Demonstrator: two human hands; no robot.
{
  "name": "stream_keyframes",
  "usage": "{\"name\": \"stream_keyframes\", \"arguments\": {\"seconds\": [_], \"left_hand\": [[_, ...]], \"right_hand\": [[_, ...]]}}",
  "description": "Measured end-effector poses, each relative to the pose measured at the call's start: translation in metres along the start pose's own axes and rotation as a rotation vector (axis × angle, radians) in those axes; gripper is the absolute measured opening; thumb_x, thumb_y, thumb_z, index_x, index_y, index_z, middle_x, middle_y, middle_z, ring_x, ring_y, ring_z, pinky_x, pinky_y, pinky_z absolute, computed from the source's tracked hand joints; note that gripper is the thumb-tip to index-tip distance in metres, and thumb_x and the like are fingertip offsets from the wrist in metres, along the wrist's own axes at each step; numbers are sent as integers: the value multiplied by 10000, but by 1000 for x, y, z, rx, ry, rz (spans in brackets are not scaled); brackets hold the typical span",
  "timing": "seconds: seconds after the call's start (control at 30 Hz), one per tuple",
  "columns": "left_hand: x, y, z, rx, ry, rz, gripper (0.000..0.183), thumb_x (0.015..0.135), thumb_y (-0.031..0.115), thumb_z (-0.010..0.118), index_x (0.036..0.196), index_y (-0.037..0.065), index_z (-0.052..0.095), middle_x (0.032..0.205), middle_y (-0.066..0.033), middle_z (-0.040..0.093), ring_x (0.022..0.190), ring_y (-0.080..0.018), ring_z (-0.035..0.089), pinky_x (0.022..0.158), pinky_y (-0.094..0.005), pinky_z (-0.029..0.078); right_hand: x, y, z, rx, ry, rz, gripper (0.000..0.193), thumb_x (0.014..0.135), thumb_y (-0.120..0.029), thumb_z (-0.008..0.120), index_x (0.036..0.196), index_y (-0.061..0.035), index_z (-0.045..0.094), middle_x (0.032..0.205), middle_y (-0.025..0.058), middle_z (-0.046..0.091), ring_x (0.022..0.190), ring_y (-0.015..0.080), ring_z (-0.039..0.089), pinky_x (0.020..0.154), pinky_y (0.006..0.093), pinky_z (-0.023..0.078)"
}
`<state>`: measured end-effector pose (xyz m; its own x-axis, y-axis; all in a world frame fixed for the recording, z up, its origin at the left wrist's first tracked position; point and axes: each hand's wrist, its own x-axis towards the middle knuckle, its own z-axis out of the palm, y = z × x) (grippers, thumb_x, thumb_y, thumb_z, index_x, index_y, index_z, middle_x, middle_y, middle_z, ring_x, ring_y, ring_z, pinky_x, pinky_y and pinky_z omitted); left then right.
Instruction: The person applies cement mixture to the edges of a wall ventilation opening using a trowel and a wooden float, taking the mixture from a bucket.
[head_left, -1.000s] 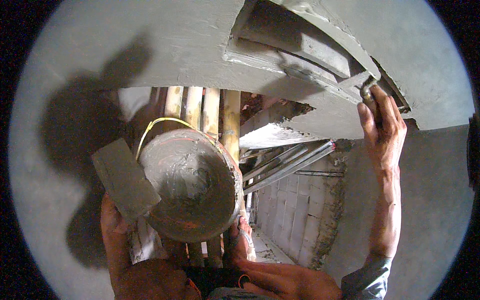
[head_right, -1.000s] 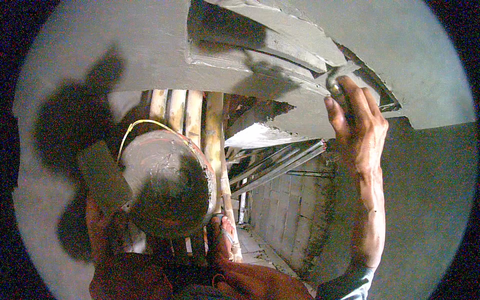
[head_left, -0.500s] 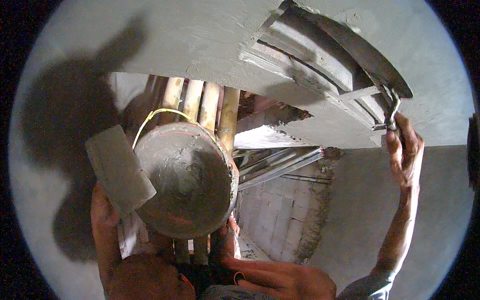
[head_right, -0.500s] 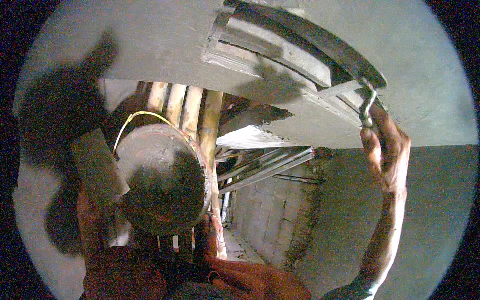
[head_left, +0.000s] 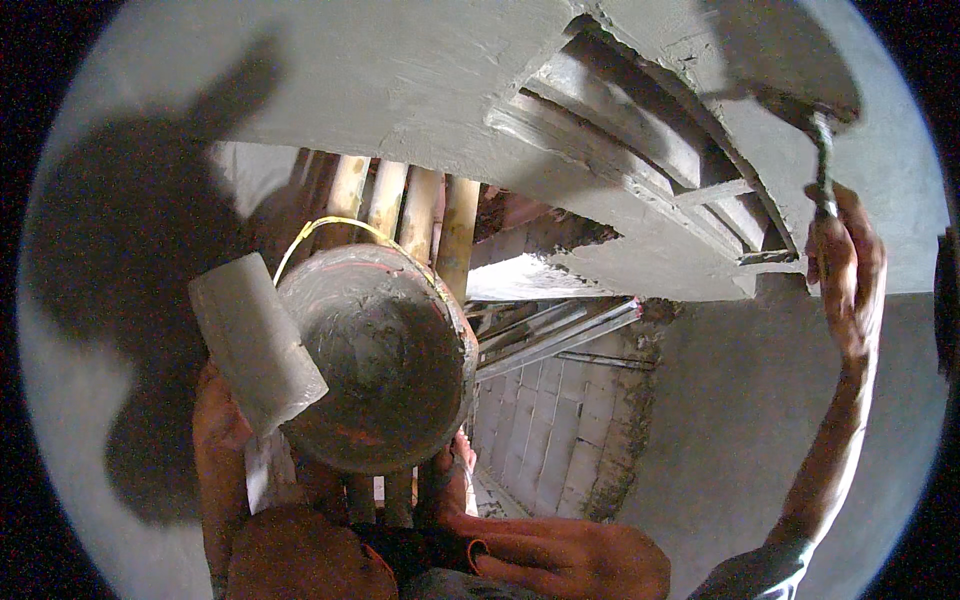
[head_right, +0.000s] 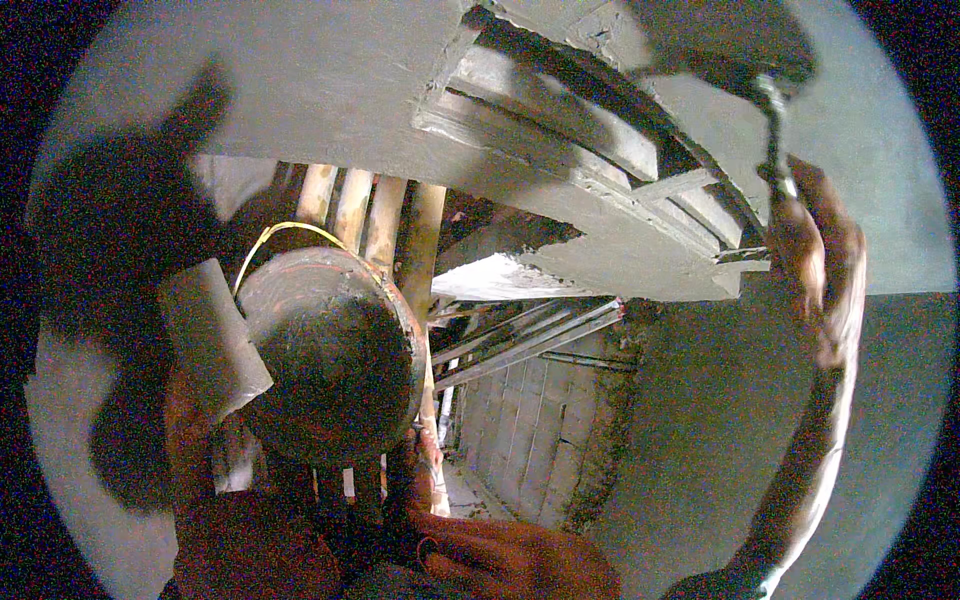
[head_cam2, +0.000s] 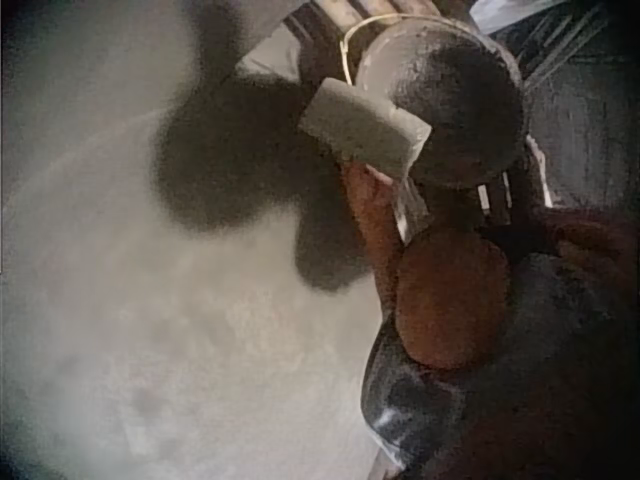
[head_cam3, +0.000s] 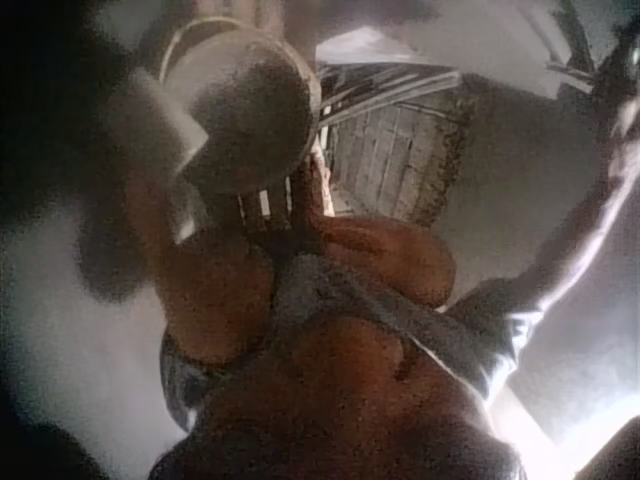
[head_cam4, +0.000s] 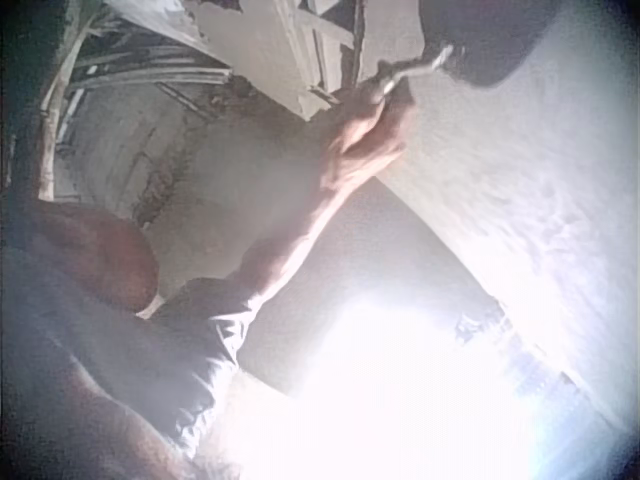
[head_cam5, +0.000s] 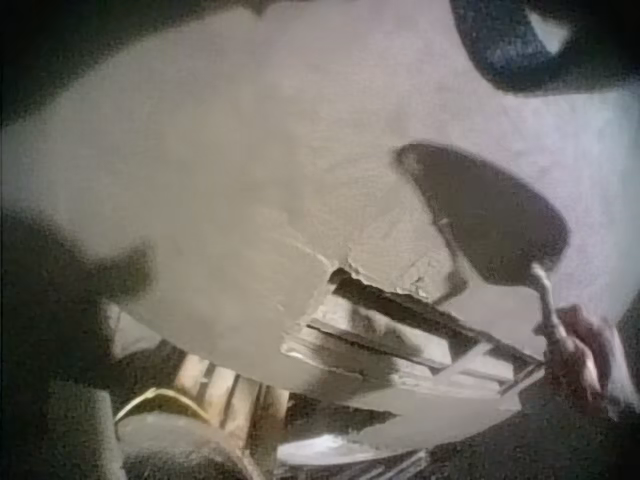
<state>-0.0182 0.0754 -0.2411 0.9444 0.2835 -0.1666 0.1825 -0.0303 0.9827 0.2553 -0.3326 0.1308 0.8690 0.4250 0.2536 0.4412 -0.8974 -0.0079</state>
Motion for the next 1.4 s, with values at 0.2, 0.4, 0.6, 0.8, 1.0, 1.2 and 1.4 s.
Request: {"name": "stream_keyframes", "arguments": {"seconds": [0.2,0.4,0.6,0.8,1.0,1.2,1.4], "left_hand": [[-8,11,-12,48,38,-20,564,910,399,701,1295,-7,629,1327,-166,623,1228,-337,583,1058,-446,442],[-8,13,-14,41,56,-28,560,911,395,701,1295,-5,629,1325,-164,625,1226,-334,584,1057,-446,444],[-12,14,-13,42,58,-40,556,911,391,700,1296,-4,629,1324,-162,626,1224,-332,586,1056,-445,445],[-8,16,-12,38,53,-51,552,912,387,700,1296,-3,629,1322,-159,628,1222,-330,588,1056,-445,446],[-6,29,-16,50,59,-61,548,912,383,700,1297,-1,628,1321,-157,629,1221,-327,590,1055,-444,448],[-4,46,-16,47,62,-74,544,913,378,700,1297,0,628,1320,-155,631,1219,-325,591,1054,-443,449],[-9,50,-20,45,82,-91,540,913,374,700,1298,2,628,1318,-153,633,1217,-322,593,1053,-443,450]], "right_hand": [[-23,20,42,158,-206,-34,428,967,-291,554,1239,32,626,799,97,601,689,167,551,664,333,465],[12,-3,34,95,-422,4,426,963,-269,552,1242,43,628,879,189,683,748,222,636,728,388,517],[40,2,28,177,-295,-77,512,976,-398,546,1284,3,622,936,121,669,859,189,612,784,342,482],[-6,11,39,160,74,-48,441,1046,-367,499,1264,-4,622,726,-13,504,653,83,461,578,263,355],[-84,23,167,52,224,-189,390,849,-44,768,1216,-41,636,894,143,613,726,287,638,654,381,535],[-79,16,230,159,267,-64,475,830,-109,810,1270,-96,633,901,128,612,744,305,650,645,427,549],[-63,11,234,186,305,-60,475,839,-152,814,1277,-110,635,888,123,602,733,303,649,634,430,548]]}}
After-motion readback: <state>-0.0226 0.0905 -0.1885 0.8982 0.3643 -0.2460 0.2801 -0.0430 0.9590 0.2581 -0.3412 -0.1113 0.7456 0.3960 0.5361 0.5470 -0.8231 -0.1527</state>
